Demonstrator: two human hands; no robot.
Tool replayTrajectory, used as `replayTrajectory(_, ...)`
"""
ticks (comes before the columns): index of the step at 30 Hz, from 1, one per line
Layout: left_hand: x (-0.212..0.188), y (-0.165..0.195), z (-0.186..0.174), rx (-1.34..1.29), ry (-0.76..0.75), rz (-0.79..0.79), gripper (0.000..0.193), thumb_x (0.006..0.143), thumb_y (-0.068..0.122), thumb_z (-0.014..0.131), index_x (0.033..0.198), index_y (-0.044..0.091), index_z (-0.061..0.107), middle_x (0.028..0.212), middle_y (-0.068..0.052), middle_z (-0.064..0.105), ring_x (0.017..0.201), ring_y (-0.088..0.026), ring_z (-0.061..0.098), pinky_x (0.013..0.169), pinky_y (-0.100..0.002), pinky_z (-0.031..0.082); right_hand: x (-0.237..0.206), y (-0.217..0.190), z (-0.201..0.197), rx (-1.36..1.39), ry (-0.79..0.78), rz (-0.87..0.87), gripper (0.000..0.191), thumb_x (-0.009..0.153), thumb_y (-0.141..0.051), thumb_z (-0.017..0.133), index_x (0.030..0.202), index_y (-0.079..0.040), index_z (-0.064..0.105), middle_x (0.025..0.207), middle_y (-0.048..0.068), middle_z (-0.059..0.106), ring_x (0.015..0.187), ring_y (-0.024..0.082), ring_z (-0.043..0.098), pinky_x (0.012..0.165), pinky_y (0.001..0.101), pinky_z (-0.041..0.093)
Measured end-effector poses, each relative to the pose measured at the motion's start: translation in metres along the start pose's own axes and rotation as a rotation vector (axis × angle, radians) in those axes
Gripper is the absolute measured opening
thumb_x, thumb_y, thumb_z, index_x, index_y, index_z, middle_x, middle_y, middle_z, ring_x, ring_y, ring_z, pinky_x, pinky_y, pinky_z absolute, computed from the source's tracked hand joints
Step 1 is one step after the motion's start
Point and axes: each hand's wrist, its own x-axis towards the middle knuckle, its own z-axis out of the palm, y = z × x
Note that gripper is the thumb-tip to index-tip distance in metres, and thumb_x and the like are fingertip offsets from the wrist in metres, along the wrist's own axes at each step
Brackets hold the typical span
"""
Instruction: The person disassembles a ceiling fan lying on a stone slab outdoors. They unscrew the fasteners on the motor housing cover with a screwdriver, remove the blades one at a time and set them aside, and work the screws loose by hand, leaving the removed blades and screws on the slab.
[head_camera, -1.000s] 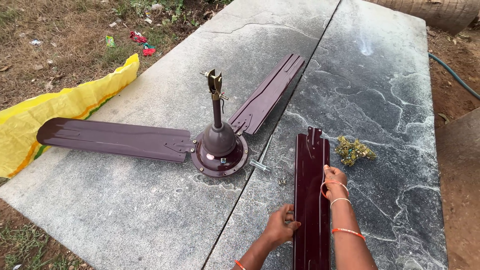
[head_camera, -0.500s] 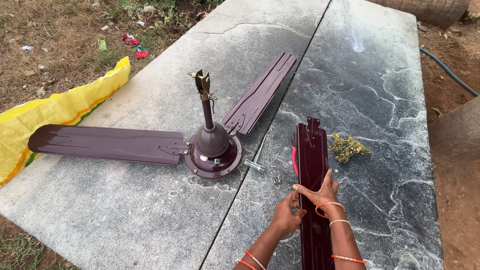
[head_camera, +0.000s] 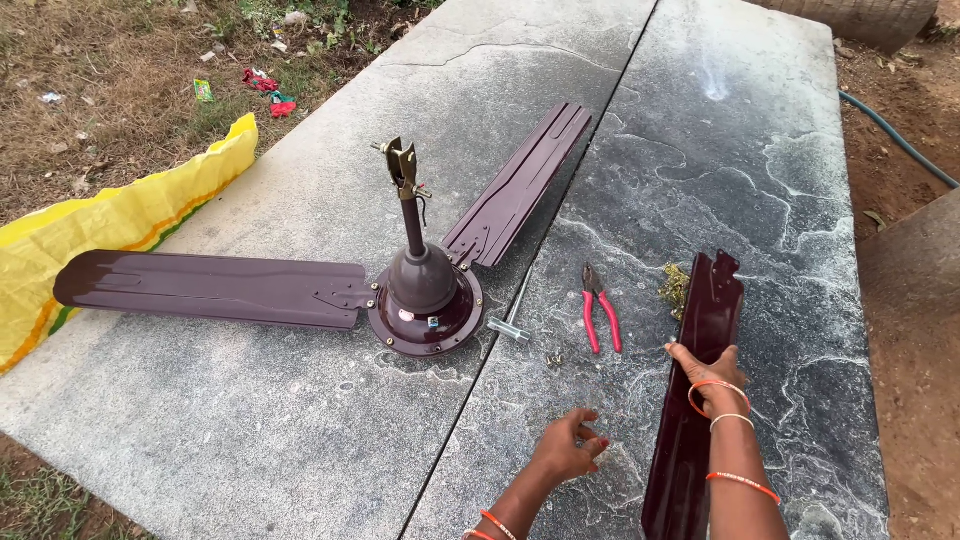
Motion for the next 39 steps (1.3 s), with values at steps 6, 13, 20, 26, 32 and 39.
replayTrajectory(6, 0.009, -0.027, -0.002, -0.002, -0.007, 0.031, 0.048, 0.097, 0.014, 0.063, 0.143, 0.009, 0.052, 0.119, -0.012, 0.072, 0.08, -0.015, 0.073, 0.078, -0.032, 0.061, 0.019, 0.001, 0.003, 0.209, -0.196, -0.05, 0.138, 0.063, -0.061, 0.09, 0.16, 0.007, 0.02, 0.162, 0.032, 0.032, 0.15, 0.042, 0.034, 0.12, 0.0513, 0.031)
replayTrajectory(13, 0.013, -0.024, -0.007, 0.061, -0.014, -0.011, 0.042, 0.096, 0.012, 0.063, 0.138, 0.009, 0.057, 0.116, -0.008, 0.073, 0.077, -0.013, 0.071, 0.078, -0.031, 0.061, -0.008, -0.05, 0.037, 0.212, -0.461, -0.122, 0.126, 0.059, -0.054, 0.084, 0.159, 0.001, 0.032, 0.157, 0.028, 0.046, 0.145, 0.039, 0.048, 0.116, 0.0477, 0.04)
replayTrajectory(20, 0.018, -0.027, -0.014, 0.196, 0.153, 0.107, 0.035, 0.09, 0.007, 0.068, 0.125, 0.01, 0.067, 0.108, -0.008, 0.078, 0.094, -0.017, 0.073, 0.089, -0.034, 0.056, -0.03, -0.072, 0.067, 0.205, -0.477, -0.221, 0.144, 0.05, -0.063, 0.088, 0.163, -0.012, 0.014, 0.159, 0.026, 0.036, 0.147, 0.037, 0.039, 0.116, 0.0502, 0.037)
replayTrajectory(26, 0.023, -0.024, -0.023, 0.129, 0.319, 0.065, 0.03, 0.094, 0.009, 0.062, 0.124, 0.014, 0.066, 0.108, -0.004, 0.077, 0.1, -0.019, 0.073, 0.093, -0.034, 0.056, -0.017, -0.058, 0.057, -0.11, -0.065, -0.201, 0.146, 0.05, -0.073, 0.085, 0.167, -0.017, 0.019, 0.16, 0.03, 0.031, 0.147, 0.049, 0.039, 0.117, 0.0564, 0.042)
replayTrajectory(32, 0.02, -0.024, -0.038, 0.156, 0.446, 0.067, 0.032, 0.091, 0.007, 0.063, 0.122, 0.017, 0.067, 0.103, -0.003, 0.077, 0.094, -0.02, 0.074, 0.087, -0.037, 0.056, -0.002, -0.037, 0.051, -0.274, 0.045, 0.035, 0.143, 0.057, -0.074, 0.086, 0.167, -0.017, 0.013, 0.161, 0.032, 0.023, 0.148, 0.053, 0.029, 0.113, 0.0728, 0.031)
replayTrajectory(39, 0.012, -0.021, -0.067, 0.21, 0.691, 0.061, 0.025, 0.094, 0.01, 0.062, 0.118, 0.016, 0.067, 0.101, -0.005, 0.075, 0.088, -0.022, 0.073, 0.08, -0.039, 0.056, -0.007, -0.026, 0.057, -0.372, 0.086, 0.126, 0.144, 0.055, -0.071, 0.088, 0.166, -0.019, 0.011, 0.164, 0.027, 0.018, 0.152, 0.046, 0.021, 0.115, 0.0718, 0.029)
